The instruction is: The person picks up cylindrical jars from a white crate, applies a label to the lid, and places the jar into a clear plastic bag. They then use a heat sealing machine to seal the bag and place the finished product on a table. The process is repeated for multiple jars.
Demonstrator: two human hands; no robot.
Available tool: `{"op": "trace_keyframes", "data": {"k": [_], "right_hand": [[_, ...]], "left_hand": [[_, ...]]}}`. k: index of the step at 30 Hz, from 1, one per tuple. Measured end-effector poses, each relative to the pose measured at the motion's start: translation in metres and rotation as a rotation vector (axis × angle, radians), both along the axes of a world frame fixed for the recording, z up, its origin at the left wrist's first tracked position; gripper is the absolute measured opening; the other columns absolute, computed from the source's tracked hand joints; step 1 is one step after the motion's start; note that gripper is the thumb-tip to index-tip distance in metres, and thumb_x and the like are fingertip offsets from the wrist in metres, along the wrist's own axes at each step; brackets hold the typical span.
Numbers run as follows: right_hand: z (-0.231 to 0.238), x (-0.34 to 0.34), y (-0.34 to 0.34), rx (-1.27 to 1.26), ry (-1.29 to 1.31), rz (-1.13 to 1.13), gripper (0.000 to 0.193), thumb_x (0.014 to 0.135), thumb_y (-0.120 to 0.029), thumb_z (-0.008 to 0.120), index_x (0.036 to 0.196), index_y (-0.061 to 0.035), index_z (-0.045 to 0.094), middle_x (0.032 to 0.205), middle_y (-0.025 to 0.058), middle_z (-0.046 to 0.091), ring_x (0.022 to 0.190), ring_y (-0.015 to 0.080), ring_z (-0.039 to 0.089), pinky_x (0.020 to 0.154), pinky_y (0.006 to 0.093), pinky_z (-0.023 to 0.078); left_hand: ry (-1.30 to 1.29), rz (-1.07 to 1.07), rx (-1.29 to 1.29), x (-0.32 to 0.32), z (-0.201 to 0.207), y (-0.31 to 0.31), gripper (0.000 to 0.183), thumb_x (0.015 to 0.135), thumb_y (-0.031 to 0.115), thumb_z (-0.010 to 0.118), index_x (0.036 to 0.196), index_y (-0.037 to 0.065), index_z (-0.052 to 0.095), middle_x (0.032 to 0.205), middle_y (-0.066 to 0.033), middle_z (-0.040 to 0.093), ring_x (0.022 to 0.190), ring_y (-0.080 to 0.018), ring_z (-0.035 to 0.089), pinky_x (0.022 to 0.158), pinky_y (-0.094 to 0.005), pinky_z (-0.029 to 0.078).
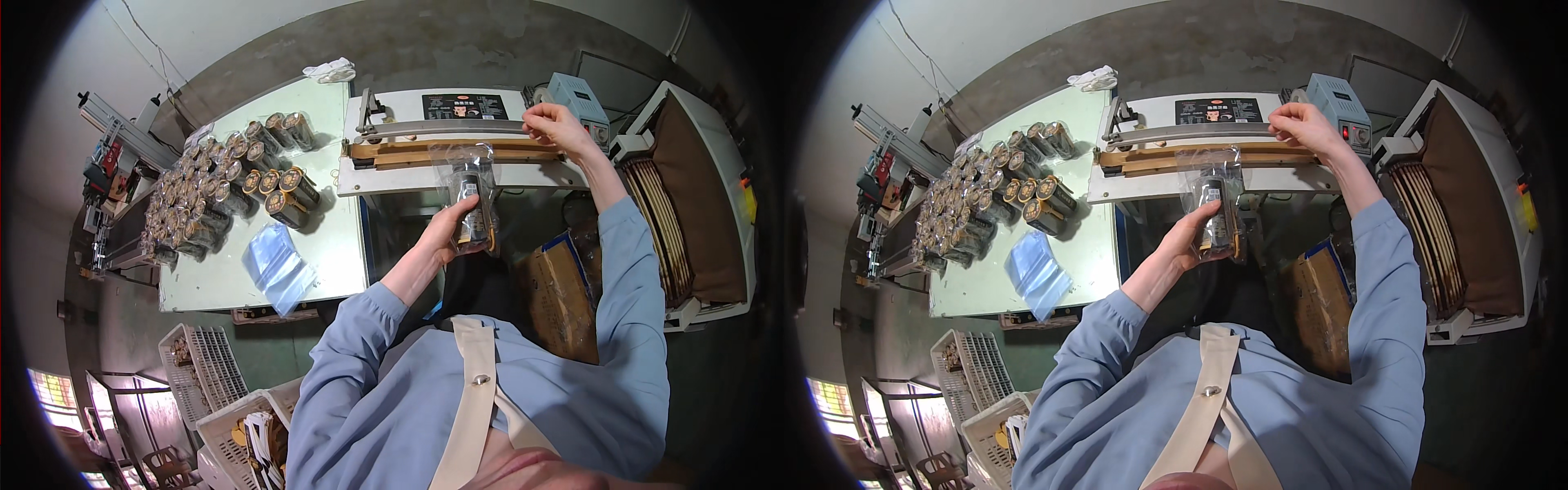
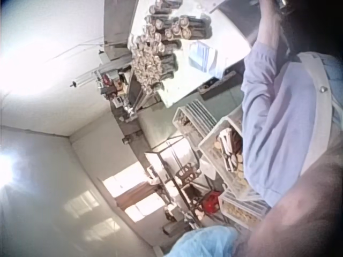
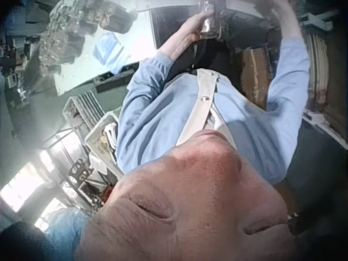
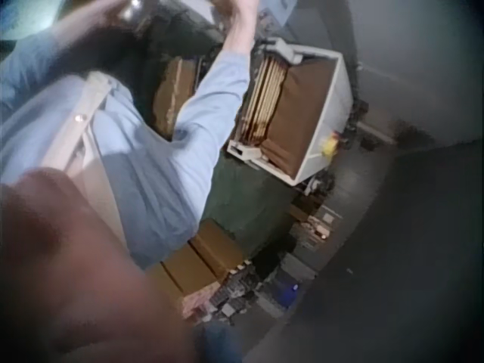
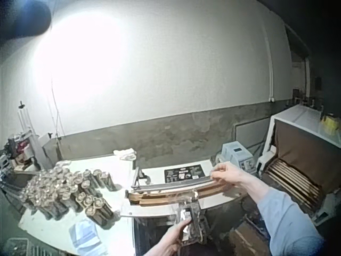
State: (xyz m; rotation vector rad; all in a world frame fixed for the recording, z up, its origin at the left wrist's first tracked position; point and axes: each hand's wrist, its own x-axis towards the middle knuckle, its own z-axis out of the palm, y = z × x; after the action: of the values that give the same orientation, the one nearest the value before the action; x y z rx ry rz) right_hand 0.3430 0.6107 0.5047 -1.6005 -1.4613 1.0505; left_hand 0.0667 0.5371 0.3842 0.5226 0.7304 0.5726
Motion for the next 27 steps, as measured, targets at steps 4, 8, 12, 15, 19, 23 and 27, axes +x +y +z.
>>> {"op": "trace_keyframes", "data": {"k": [4,8,12,15,19,23,27], "right_hand": [[0.012,-0.013,0.022,0.074,-0.099,0.018,0.028,0.092,-0.03,0.067,0.107,-0.0064,0.067,0.094,-0.0008,0.069,0.084,0.0078,0.061,0.074,0.0246,0.048],[0.016,-0.017,0.061,0.075,-0.225,0.083,0.034,0.088,-0.034,0.07,0.107,-0.007,0.069,0.096,0.0004,0.069,0.088,0.0095,0.061,0.074,0.0255,0.047],[0.023,-0.034,0.087,-0.078,-0.391,0.178,0.044,0.087,-0.044,0.07,0.112,-0.0085,0.069,0.102,0.0008,0.069,0.093,0.0089,0.061,0.073,0.025,0.045],[0.015,-0.04,0.11,-0.252,-0.457,0.26,0.052,0.088,-0.051,0.07,0.116,-0.0081,0.068,0.105,0.0026,0.069,0.092,0.011,0.063,0.068,0.0262,0.045],[0.001,-0.052,0.127,-0.48,-0.57,0.353,0.061,0.085,-0.054,0.075,0.116,-0.002,0.065,0.102,0.0082,0.068,0.08,0.0158,0.061,0.073,0.0354,0.05],[-0.007,-0.063,0.124,-0.597,-0.406,0.363,0.042,0.082,-0.043,0.083,0.101,-0.0073,0.071,0.073,-0.0023,0.062,0.058,0.0108,0.055,0.055,0.0291,0.049],[-0.032,-0.042,0.145,-0.529,-0.262,0.412,0.029,0.083,-0.026,0.083,0.101,-0.0073,0.071,0.075,-0.0025,0.064,0.058,0.0074,0.054,0.054,0.0253,0.048]], "left_hand": [[0.055,0.015,0.024,-0.001,0.001,0.011,0.04,0.092,0.046,0.066,0.119,0.016,0.064,0.106,-0.0021,0.07,0.094,-0.019,0.069,0.085,-0.0473,0.055],[0.035,0.014,0.014,0.003,0.002,0.025,0.038,0.092,0.045,0.066,0.116,0.016,0.064,0.104,-0.0031,0.07,0.09,-0.0202,0.068,0.083,-0.0476,0.056],[0.004,0.004,0.017,0.007,-0.002,0.04,0.037,0.092,0.044,0.067,0.115,0.015,0.064,0.1,-0.0033,0.07,0.086,-0.0204,0.069,0.078,-0.0472,0.057],[-0.027,-0.009,0.001,0.011,-0.008,0.05,0.035,0.092,0.044,0.066,0.112,0.015,0.065,0.095,-0.0027,0.071,0.081,-0.0193,0.07,0.072,-0.0458,0.058],[-0.005,-0.036,-0.021,0.01,0.011,0.048,0.035,0.092,0.047,0.065,0.11,0.017,0.065,0.093,-0.0013,0.071,0.08,-0.0181,0.069,0.071,-0.0438,0.058],[0.018,-0.028,-0.037,0.008,0.015,0.049,0.037,0.092,0.05,0.063,0.109,0.017,0.065,0.094,-0.0006,0.071,0.08,-0.0175,0.069,0.071,-0.0428,0.058],[0.026,-0.037,-0.057,0.015,0.021,0.049,0.037,0.092,0.05,0.063,0.109,0.017,0.065,0.095,-0.0008,0.072,0.081,-0.0176,0.069,0.073,-0.0431,0.057]]}}
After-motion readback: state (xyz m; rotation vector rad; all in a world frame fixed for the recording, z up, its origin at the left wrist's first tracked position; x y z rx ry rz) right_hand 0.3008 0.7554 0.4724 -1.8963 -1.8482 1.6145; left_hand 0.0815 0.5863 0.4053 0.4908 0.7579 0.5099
